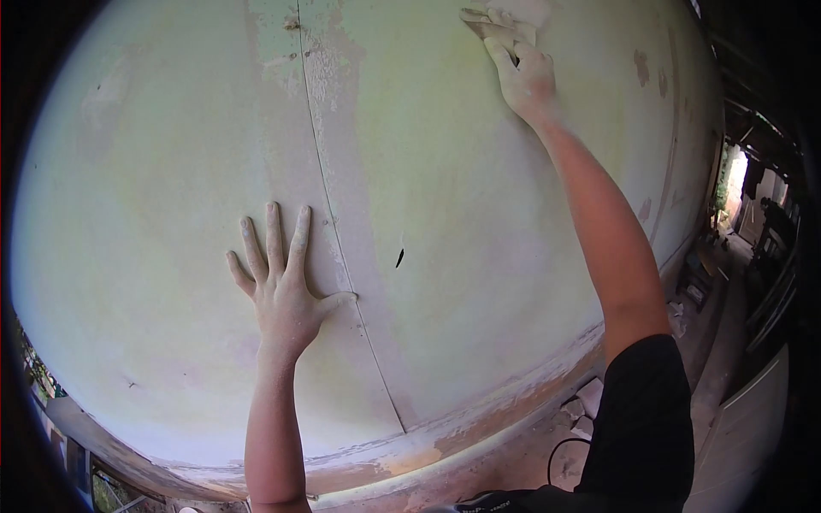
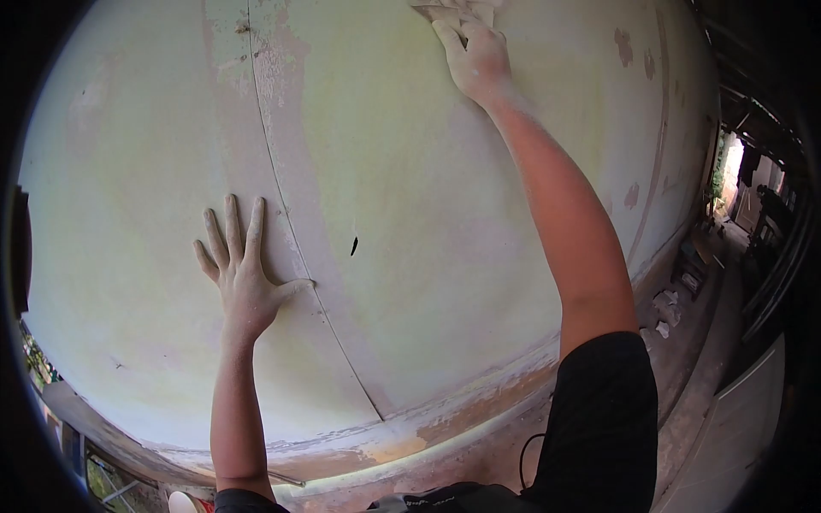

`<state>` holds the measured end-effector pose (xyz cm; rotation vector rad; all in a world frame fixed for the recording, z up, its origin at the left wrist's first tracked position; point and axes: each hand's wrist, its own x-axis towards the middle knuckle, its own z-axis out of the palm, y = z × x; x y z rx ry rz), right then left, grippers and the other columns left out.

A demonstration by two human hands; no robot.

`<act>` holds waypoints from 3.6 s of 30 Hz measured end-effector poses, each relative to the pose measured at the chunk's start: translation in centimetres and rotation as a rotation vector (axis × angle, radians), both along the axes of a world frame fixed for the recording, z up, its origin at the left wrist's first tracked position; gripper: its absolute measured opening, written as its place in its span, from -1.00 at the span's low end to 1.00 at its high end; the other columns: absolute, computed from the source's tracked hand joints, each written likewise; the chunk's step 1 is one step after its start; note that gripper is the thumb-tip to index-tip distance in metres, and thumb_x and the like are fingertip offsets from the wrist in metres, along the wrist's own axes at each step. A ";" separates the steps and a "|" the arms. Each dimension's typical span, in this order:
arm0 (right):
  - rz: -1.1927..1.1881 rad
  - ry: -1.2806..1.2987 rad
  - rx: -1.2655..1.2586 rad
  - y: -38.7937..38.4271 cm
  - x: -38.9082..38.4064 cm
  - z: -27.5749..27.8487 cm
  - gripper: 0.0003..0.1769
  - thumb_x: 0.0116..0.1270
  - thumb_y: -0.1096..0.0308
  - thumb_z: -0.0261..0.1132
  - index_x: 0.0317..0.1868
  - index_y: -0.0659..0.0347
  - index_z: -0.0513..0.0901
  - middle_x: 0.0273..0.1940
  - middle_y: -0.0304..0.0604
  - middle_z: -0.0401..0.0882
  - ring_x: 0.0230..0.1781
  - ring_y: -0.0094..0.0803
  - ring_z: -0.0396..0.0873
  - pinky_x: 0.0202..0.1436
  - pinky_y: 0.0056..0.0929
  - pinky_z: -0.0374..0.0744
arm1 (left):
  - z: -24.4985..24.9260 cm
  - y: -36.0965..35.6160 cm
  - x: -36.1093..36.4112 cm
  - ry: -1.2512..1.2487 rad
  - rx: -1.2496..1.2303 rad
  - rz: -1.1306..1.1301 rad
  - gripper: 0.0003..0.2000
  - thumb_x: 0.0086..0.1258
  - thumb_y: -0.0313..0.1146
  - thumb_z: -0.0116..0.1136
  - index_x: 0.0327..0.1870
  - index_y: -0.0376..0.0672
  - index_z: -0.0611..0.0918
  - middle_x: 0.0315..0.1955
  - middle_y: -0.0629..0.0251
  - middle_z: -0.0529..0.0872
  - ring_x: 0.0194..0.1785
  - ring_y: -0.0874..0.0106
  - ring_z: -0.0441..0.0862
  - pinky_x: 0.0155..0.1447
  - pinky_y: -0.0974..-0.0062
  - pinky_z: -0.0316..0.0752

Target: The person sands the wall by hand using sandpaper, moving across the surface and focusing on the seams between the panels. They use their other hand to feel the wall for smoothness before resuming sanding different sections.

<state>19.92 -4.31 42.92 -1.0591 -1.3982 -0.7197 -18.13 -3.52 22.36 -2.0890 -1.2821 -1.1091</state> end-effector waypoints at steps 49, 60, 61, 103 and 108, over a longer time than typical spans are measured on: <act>0.060 -0.180 -0.031 1.4 -12.1 -33.1 -0.33 0.35 0.61 0.24 0.46 0.00 0.71 0.63 0.03 0.42 0.72 0.13 0.26 0.75 0.25 0.10 | -12.3 2.4 -0.7 0.129 0.113 0.007 -0.23 0.61 0.24 0.13 0.78 0.28 0.26 0.81 0.32 0.09 0.85 0.01 -0.19 0.75 -0.29 -0.48; -0.311 0.830 0.183 1.7 -4.4 -33.1 -0.39 0.79 0.25 -0.02 0.63 0.50 0.32 0.68 0.23 0.26 0.77 0.12 0.06 0.81 -0.08 0.07 | -17.0 1.6 -1.9 0.233 -0.052 -0.148 -0.25 0.60 0.23 0.15 0.77 0.37 0.26 0.79 0.34 0.14 0.83 -0.02 -0.10 0.71 -0.41 -0.42; -0.331 0.747 0.249 2.2 -4.3 -33.3 -0.41 0.80 0.26 -0.04 0.63 0.47 0.34 0.67 0.23 0.29 0.73 0.10 0.14 0.78 -0.09 0.13 | -17.2 1.7 -1.9 0.236 -0.055 -0.161 -0.25 0.60 0.23 0.15 0.77 0.37 0.26 0.79 0.34 0.14 0.83 -0.02 -0.10 0.71 -0.41 -0.42; -0.038 1.726 0.145 6.5 -15.1 -69.4 -0.34 0.85 0.07 -0.05 0.65 0.45 0.22 0.59 0.19 0.32 0.57 -0.05 0.32 0.65 -0.17 0.28 | -28.5 1.1 -1.4 0.392 -0.242 -0.132 -0.16 0.40 0.05 0.44 0.73 0.52 0.33 0.78 0.00 0.09 0.77 -0.35 -0.11 0.61 -0.64 -0.45; -0.128 1.300 -0.023 5.9 -25.3 -68.5 -0.29 0.83 0.22 -0.08 0.75 0.48 -0.05 0.80 0.23 -0.12 0.83 0.03 -0.15 0.84 -0.10 -0.14 | -28.9 1.1 -1.3 0.492 -0.263 -0.178 -0.15 0.38 -0.01 0.45 0.72 0.59 0.32 0.77 0.15 0.16 0.77 -0.29 -0.03 0.62 -0.62 -0.39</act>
